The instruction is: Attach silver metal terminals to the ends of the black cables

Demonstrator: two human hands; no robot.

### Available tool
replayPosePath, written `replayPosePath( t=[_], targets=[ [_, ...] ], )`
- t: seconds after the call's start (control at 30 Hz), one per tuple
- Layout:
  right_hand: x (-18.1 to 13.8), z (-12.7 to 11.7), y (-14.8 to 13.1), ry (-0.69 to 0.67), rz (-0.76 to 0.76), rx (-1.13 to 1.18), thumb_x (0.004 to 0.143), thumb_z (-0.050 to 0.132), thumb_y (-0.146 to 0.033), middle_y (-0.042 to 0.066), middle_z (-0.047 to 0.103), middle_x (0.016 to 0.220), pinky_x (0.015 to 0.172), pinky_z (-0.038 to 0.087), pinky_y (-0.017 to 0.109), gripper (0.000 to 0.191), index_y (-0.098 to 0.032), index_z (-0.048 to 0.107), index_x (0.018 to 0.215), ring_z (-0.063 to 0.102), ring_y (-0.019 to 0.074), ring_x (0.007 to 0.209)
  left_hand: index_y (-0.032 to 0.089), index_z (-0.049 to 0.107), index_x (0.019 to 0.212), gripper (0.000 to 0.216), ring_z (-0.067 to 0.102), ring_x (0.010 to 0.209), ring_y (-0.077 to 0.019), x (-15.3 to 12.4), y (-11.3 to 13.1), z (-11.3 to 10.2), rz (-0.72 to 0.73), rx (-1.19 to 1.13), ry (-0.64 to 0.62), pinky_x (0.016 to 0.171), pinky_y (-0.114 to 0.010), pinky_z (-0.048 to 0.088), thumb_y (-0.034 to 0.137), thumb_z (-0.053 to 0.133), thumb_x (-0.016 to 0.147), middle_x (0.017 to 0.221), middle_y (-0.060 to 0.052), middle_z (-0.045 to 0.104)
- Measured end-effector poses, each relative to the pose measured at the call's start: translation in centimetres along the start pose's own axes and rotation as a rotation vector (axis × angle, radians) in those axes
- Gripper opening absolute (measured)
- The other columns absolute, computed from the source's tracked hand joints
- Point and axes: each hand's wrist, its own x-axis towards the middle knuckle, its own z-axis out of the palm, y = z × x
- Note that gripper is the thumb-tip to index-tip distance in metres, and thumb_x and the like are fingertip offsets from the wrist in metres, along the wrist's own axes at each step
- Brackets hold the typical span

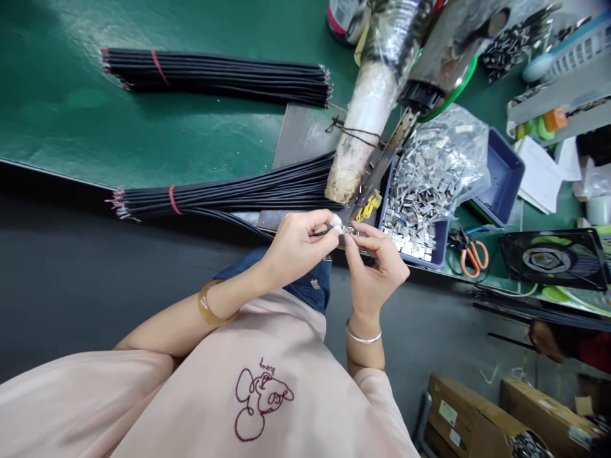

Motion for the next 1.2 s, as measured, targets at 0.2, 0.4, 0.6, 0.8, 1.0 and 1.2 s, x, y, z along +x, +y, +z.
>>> replayPosePath(
  t=[0.2, 0.4, 0.6, 0.8, 1.0, 1.2],
  targets=[
    [0.4, 0.0, -0.2, 0.011, -0.041, -0.024, 0.086, 0.074, -0.011, 0.002, 0.078, 0.099, 0.078, 0.063, 0.029, 0.012, -0.022, 0.071, 0.089, 0.075, 0.0156, 0.091, 0.013, 0.061, 0.072, 0.014, 0.025, 0.053, -0.0054, -0.1, 0.2, 0.2, 0.026, 0.059, 0.023, 0.048, -0.02, 0.021, 0.016, 0.056, 0.085, 0.057, 0.007, 0.034],
    [0.2, -0.3, -0.6, 0.007, -0.159, -0.137, 0.086, 0.073, -0.01, 0.004, 0.078, 0.105, 0.082, 0.063, 0.029, 0.015, -0.022, 0.067, 0.091, 0.076, 0.0166, 0.094, 0.013, 0.06, 0.07, 0.016, 0.024, 0.053, -0.0057, -0.1, 0.4, -0.1, 0.015, 0.011, -0.004, 0.048, -0.021, 0.02, 0.017, 0.057, 0.085, 0.057, 0.007, 0.031],
    [-0.5, -0.8, 0.2, -0.018, -0.277, -0.211, 0.085, 0.073, -0.006, 0.008, 0.079, 0.105, 0.08, 0.063, 0.023, 0.019, -0.02, 0.062, 0.091, 0.077, 0.0154, 0.089, 0.013, 0.057, 0.067, 0.019, 0.025, 0.057, -0.0061, 0.0, 0.5, -0.3, -0.034, -0.003, -0.09, 0.051, -0.021, 0.021, 0.018, 0.058, 0.086, 0.06, 0.006, 0.031],
    [-0.7, -1.9, 0.0, -0.051, -0.322, -0.191, 0.086, 0.074, -0.008, 0.005, 0.08, 0.103, 0.076, 0.063, 0.023, 0.019, -0.022, 0.061, 0.089, 0.078, 0.0147, 0.087, 0.013, 0.058, 0.07, 0.022, 0.027, 0.055, -0.0064, 0.3, 1.1, -1.8, -0.073, -0.107, -0.328, 0.05, -0.021, 0.023, 0.022, 0.057, 0.09, 0.059, 0.006, 0.031],
    [-0.2, -1.8, -0.2, 0.002, 0.015, 0.118, 0.09, 0.07, -0.015, -0.001, 0.073, 0.085, 0.066, 0.061, 0.023, 0.014, -0.022, 0.058, 0.09, 0.074, 0.0128, 0.074, 0.014, 0.069, 0.088, 0.01, 0.051, 0.064, -0.0112, -0.9, 1.2, -2.5, 0.252, 0.198, -0.201, 0.062, -0.024, 0.04, 0.02, 0.062, 0.09, 0.072, -0.001, 0.063],
    [-0.3, -1.4, 0.6, -0.146, 0.277, 0.231, 0.095, 0.064, -0.028, -0.005, 0.066, 0.074, 0.051, 0.053, 0.02, 0.014, -0.022, 0.054, 0.089, 0.067, 0.0098, 0.054, 0.015, 0.065, 0.068, 0.028, 0.052, 0.053, -0.009, -1.0, 0.6, -2.7, 0.112, 0.064, -0.293, 0.056, -0.021, 0.04, 0.021, 0.056, 0.094, 0.058, 0.0, 0.063]
  ],
)
